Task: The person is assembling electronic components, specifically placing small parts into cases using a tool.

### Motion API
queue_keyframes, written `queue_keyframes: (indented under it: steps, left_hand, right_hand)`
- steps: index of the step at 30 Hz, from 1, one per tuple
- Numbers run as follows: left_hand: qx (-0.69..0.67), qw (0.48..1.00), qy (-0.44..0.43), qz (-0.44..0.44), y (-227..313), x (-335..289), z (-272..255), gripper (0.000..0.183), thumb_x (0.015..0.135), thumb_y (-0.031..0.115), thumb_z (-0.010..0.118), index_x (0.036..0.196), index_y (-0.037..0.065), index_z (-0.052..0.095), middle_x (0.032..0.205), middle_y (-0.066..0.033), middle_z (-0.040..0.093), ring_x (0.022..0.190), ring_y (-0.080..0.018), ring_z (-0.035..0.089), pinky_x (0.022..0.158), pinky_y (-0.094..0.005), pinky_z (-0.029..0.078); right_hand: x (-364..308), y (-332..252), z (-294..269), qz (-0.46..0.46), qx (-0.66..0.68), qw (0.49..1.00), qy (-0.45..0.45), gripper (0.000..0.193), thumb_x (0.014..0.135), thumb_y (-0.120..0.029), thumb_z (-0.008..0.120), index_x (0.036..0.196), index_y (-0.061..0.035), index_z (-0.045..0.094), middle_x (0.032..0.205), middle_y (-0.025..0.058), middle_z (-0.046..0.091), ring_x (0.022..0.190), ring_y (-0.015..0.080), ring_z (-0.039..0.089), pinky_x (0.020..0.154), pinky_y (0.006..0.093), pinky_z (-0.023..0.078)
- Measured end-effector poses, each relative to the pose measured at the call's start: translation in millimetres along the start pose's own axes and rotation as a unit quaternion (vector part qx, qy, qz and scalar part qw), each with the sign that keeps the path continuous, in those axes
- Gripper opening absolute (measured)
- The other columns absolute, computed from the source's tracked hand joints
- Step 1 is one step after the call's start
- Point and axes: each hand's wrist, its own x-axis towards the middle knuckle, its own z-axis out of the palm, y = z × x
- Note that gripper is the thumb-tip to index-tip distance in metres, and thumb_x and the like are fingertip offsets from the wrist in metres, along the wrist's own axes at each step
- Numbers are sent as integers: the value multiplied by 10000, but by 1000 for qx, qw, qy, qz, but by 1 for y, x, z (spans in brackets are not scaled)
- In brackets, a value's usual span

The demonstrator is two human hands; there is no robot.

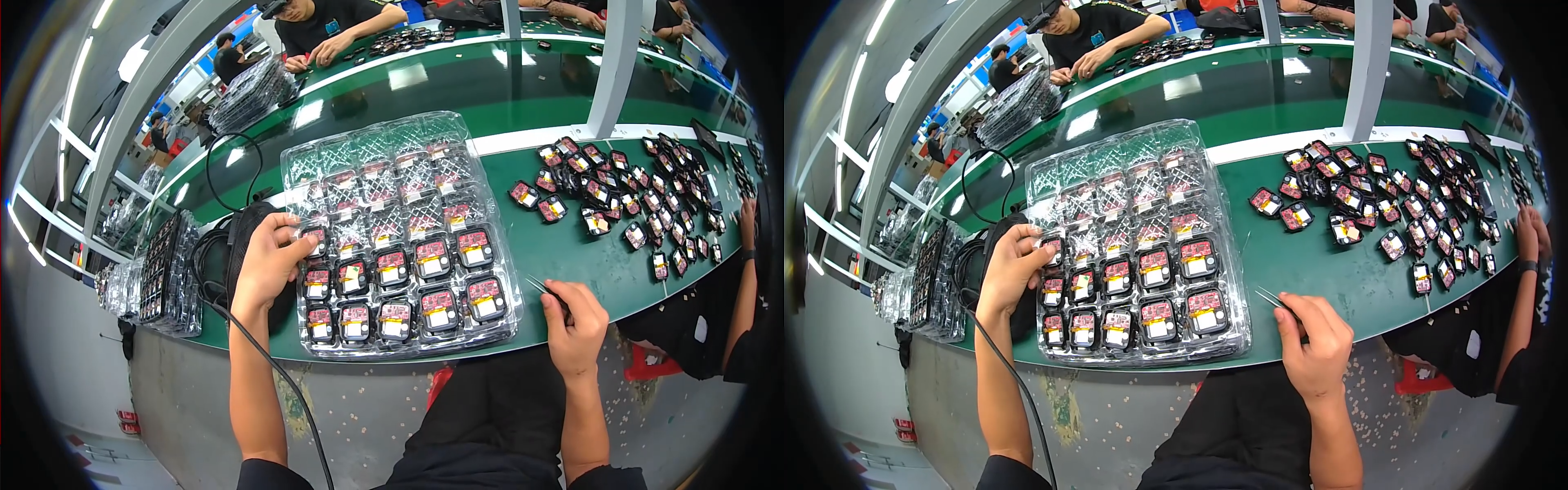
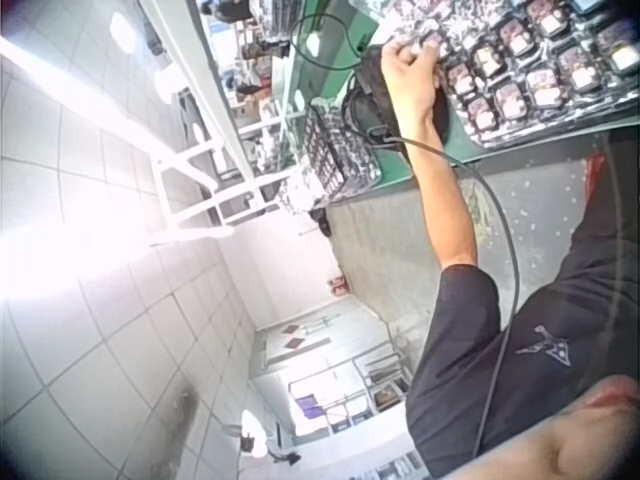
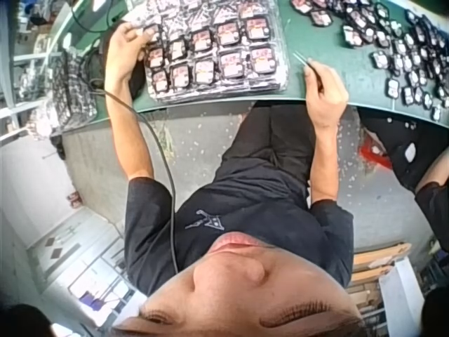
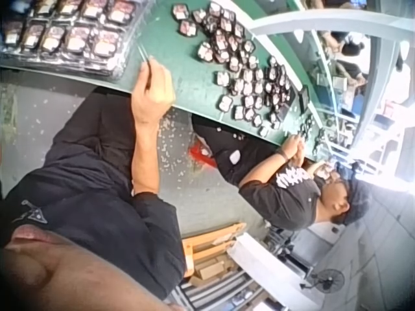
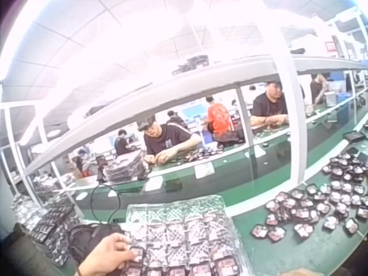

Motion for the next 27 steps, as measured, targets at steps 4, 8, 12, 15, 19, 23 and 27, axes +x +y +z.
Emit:
queue_keyframes:
  steps: [4,8,12,15,19,23,27]
  left_hand:
    - [9,1000,5,3,-2,-1,-1,334,960,70,737,1212,-8,532,908,-29,689,599,-30,546,450,-187,383]
    - [0,1000,1,-3,-4,-1,-3,458,985,116,718,1357,-52,512,967,-49,713,652,-41,577,477,-195,409]
    - [-9,1000,-5,-17,1,-4,-3,620,1004,149,695,1509,-82,420,993,-67,714,669,-53,581,507,-208,433]
    - [-34,999,-17,-33,0,-4,-6,756,942,137,771,1542,-99,375,1026,-93,723,715,-71,590,536,-228,432]
    - [-32,999,-44,2,-2,-6,-8,827,905,112,796,1558,-110,339,1078,-109,712,756,-81,606,543,-228,438]
    - [-31,999,-18,5,5,-11,1,842,892,67,790,1600,-8,341,1101,-98,695,746,-76,602,554,-216,448]
    - [11,998,-66,19,0,-7,-8,735,926,48,751,1589,83,434,1131,-68,669,701,-48,565,568,-203,440]
  right_hand:
    - [1,-2,-1,2,-6,1000,-4,143,880,34,771,1018,47,737,867,131,722,596,175,645,537,278,503]
    - [0,0,-1,6,-5,1000,-4,145,879,35,770,1019,48,736,869,131,723,597,177,649,542,279,506]
    - [0,-1,-1,2,-6,1000,-3,143,881,33,770,1019,49,736,869,131,723,597,179,650,543,278,507]
    - [0,-1,0,2,-10,1000,-3,141,883,30,771,1018,49,737,870,131,724,597,177,650,542,279,507]
    - [1,-1,-1,-1,-8,1000,-3,138,884,27,771,1016,49,737,871,130,725,596,176,650,541,280,507]
    - [1,-1,-1,-1,-11,1000,-3,137,883,28,772,1014,49,737,869,129,724,596,175,649,536,278,504]
    - [1,-1,-1,0,-7,1000,-4,137,881,31,771,1013,48,738,868,128,724,596,173,649,531,277,501]
